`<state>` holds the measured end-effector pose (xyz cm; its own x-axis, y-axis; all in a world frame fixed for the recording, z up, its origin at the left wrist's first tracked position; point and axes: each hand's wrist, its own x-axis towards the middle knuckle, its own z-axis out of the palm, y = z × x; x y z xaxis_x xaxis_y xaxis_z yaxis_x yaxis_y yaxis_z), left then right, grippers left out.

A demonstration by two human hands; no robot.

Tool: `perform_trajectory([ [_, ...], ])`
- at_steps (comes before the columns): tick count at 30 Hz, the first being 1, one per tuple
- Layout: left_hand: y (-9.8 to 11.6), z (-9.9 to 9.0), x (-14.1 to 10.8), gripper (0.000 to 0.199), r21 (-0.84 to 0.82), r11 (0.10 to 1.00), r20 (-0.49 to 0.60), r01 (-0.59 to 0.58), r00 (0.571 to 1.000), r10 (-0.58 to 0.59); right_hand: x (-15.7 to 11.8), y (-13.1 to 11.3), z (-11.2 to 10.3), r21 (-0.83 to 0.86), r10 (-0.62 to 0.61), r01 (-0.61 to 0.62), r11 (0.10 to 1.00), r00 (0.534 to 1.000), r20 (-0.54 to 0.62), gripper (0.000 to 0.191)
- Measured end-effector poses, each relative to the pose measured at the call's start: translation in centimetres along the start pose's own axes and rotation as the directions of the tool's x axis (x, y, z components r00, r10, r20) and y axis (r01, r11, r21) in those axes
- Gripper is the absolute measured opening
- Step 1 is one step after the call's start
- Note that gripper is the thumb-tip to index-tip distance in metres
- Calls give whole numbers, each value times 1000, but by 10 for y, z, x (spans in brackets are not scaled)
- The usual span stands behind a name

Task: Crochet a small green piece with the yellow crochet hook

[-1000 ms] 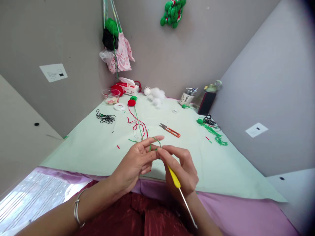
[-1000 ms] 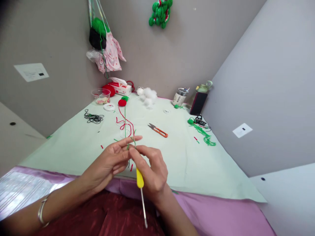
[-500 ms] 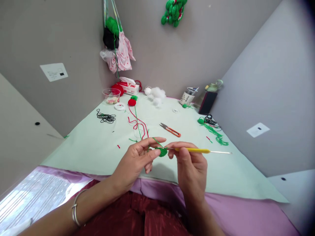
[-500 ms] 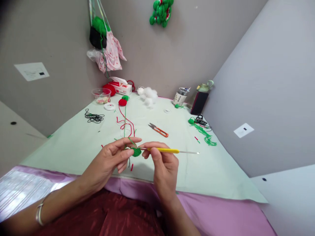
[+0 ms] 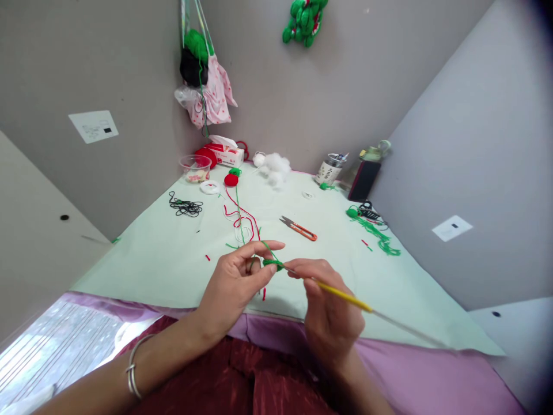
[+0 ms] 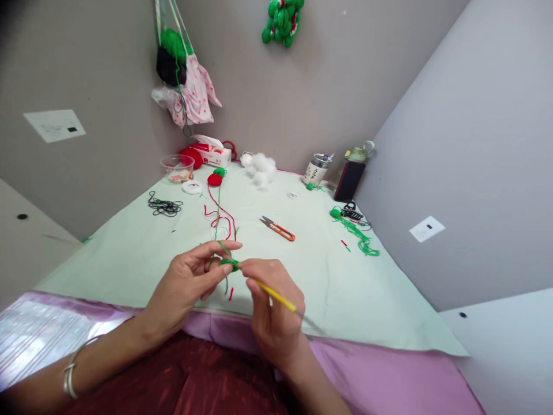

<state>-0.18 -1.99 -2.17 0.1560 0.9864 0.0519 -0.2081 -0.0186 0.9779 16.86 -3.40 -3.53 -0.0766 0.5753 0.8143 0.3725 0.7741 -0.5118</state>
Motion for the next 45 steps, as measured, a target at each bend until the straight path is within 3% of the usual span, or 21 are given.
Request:
perform_trajectory([
  [3, -1, 5, 0, 32, 14, 999, -47, -32, 998, 33, -4, 6, 4, -129, -180, 180, 975, 984, 15, 23],
  [7, 0, 9, 0, 47, -68, 997, -58, -28, 998, 24, -10, 15, 10, -240, -251, 248, 939, 968, 18, 32],
  [9, 2, 9, 0, 55, -168, 985, -7, 41, 999, -43, -14, 17, 10, -309, -270, 261, 914, 963, 14, 37],
  [11, 3, 7, 3, 56, -281, 943, 97, 180, 982, -159, -14, 17, 10, -355, -284, 268, 896, 959, 8, 40],
  [14, 7, 1, 7, 48, -378, 870, 200, 316, 946, -256, -9, 12, 8, -193, -162, 145, 970, 984, -78, 36],
  [16, 9, -3, 9, 41, -394, 875, 186, 280, 957, -223, -3, 7, 8, 32, 31, -27, 999, 988, -148, 31],
  [20, 12, -5, 8, 39, -342, 918, 148, 198, 977, -155, 4, 4, 8, 418, 328, -243, 876, 933, -145, 22],
  [23, 13, -4, 8, 35, -300, 941, 94, 155, 987, -133, 4, 7, 8, 501, 417, -316, 806, 903, -101, 19],
  [27, 11, -4, 8, 33, -262, 955, 107, 139, 988, -115, 3, 9, 8, 511, 424, -321, 798, 901, -96, 20],
  [31, 8, -2, 6, 32, -255, 950, 203, 181, 970, -131, 6, 8, 9, 373, 335, -292, 881, 941, -56, 19],
  [34, 6, 2, 4, 36, -244, 959, 131, 145, 985, -116, 4, 7, 11, 259, 286, -260, 930, 956, -69, 23],
  [37, 5, 6, 4, 48, -274, 950, 74, 150, 988, -134, -2, 9, 13, 38, 106, -103, 994, 990, -93, 29],
  [40, 5, 5, 8, 47, -357, 888, 174, 292, 954, -244, -6, 12, 13, -162, -106, 89, 983, 989, -100, 40],
  [42, 5, 2, 10, 38, -406, 845, 233, 348, 934, -272, -4, 12, 10, -114, -63, 47, 992, 989, -134, 35],
  [45, 5, -3, 11, 29, -455, 848, 171, 272, 961, -217, 3, 10, 6, 176, 209, -180, 968, 964, -163, 24],
])
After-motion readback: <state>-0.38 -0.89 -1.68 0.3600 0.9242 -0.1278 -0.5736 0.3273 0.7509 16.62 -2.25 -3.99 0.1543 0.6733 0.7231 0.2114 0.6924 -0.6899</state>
